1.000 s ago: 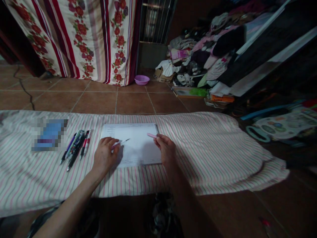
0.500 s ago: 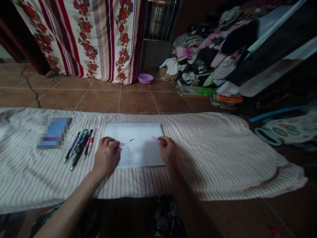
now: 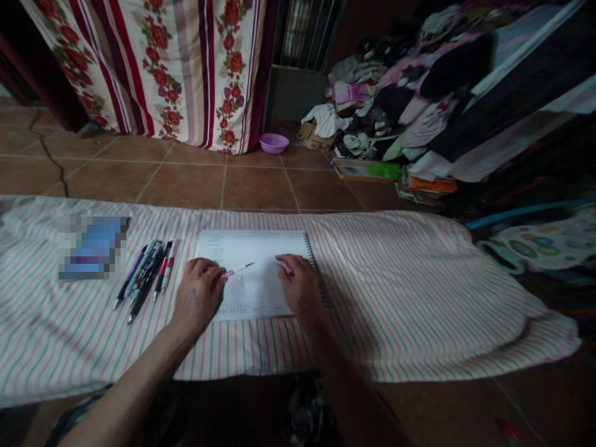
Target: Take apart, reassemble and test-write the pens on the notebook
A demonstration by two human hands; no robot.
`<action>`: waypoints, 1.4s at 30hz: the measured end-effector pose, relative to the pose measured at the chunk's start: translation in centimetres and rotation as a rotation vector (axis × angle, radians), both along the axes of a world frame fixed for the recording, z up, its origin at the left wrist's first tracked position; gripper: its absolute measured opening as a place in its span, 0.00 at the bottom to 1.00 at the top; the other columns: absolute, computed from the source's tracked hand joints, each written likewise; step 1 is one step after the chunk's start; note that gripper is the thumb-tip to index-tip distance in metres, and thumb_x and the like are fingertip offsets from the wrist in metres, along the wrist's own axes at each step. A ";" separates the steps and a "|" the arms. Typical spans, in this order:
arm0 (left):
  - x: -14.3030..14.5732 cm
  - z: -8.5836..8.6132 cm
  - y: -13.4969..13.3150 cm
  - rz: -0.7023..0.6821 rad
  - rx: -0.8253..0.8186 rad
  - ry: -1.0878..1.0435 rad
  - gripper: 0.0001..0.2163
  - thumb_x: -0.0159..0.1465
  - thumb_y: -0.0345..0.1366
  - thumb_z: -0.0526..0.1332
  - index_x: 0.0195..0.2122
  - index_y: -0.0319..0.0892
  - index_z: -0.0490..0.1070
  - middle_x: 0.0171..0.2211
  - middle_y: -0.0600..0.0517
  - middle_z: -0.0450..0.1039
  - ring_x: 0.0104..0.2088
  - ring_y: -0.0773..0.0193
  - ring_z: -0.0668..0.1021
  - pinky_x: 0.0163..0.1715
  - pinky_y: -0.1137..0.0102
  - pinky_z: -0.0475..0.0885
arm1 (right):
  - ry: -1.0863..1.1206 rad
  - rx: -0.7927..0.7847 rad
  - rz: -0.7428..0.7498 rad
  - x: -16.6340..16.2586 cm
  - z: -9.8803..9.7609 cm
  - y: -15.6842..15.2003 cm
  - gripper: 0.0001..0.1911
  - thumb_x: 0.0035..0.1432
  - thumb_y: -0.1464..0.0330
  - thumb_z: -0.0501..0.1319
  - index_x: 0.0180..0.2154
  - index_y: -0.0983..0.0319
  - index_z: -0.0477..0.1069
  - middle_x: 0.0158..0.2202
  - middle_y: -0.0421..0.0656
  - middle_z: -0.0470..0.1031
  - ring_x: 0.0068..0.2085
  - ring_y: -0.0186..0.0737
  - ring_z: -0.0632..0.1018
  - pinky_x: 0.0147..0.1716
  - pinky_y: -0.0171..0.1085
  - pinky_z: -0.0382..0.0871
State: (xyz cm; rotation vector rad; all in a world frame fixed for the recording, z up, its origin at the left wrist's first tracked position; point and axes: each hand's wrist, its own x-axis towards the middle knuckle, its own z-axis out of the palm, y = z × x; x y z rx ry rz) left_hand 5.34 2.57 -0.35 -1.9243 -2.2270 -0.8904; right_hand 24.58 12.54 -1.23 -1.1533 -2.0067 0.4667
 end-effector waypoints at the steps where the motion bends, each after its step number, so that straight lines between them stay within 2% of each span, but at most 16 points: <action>1: 0.0 0.0 0.0 0.000 -0.002 -0.007 0.09 0.61 0.36 0.55 0.34 0.40 0.74 0.34 0.46 0.72 0.41 0.55 0.69 0.41 0.60 0.69 | -0.006 -0.009 0.018 -0.3 0.0 -0.2 0.10 0.55 0.73 0.56 0.39 0.61 0.73 0.38 0.45 0.74 0.41 0.43 0.72 0.41 0.41 0.68; 5: -0.2 0.0 0.0 -0.005 -0.012 -0.024 0.10 0.62 0.37 0.55 0.34 0.40 0.74 0.34 0.47 0.72 0.40 0.56 0.70 0.42 0.60 0.69 | -0.002 -0.019 0.067 -1.3 -0.1 -0.5 0.11 0.55 0.74 0.56 0.38 0.59 0.74 0.36 0.44 0.75 0.40 0.41 0.73 0.41 0.40 0.69; 16: 0.1 0.0 0.1 -0.054 0.013 0.017 0.09 0.62 0.35 0.54 0.35 0.41 0.74 0.34 0.47 0.72 0.40 0.57 0.70 0.41 0.62 0.69 | -0.107 0.074 0.147 -2.2 -0.6 -0.7 0.13 0.54 0.72 0.60 0.42 0.56 0.74 0.39 0.43 0.72 0.42 0.41 0.70 0.45 0.40 0.68; 29: 0.0 -0.5 0.2 -0.068 0.022 0.041 0.09 0.62 0.35 0.54 0.36 0.40 0.73 0.35 0.47 0.72 0.41 0.57 0.70 0.42 0.62 0.69 | -0.134 0.100 0.164 -2.2 -0.5 -0.8 0.07 0.54 0.72 0.61 0.34 0.57 0.76 0.41 0.43 0.72 0.45 0.41 0.70 0.46 0.40 0.69; 42: -0.1 -0.2 0.1 -0.055 0.010 0.042 0.09 0.62 0.34 0.54 0.35 0.40 0.73 0.35 0.47 0.72 0.40 0.57 0.70 0.41 0.62 0.70 | -0.079 0.114 0.165 -2.0 -0.7 -0.6 0.07 0.55 0.73 0.60 0.34 0.59 0.75 0.41 0.43 0.72 0.45 0.41 0.69 0.47 0.41 0.68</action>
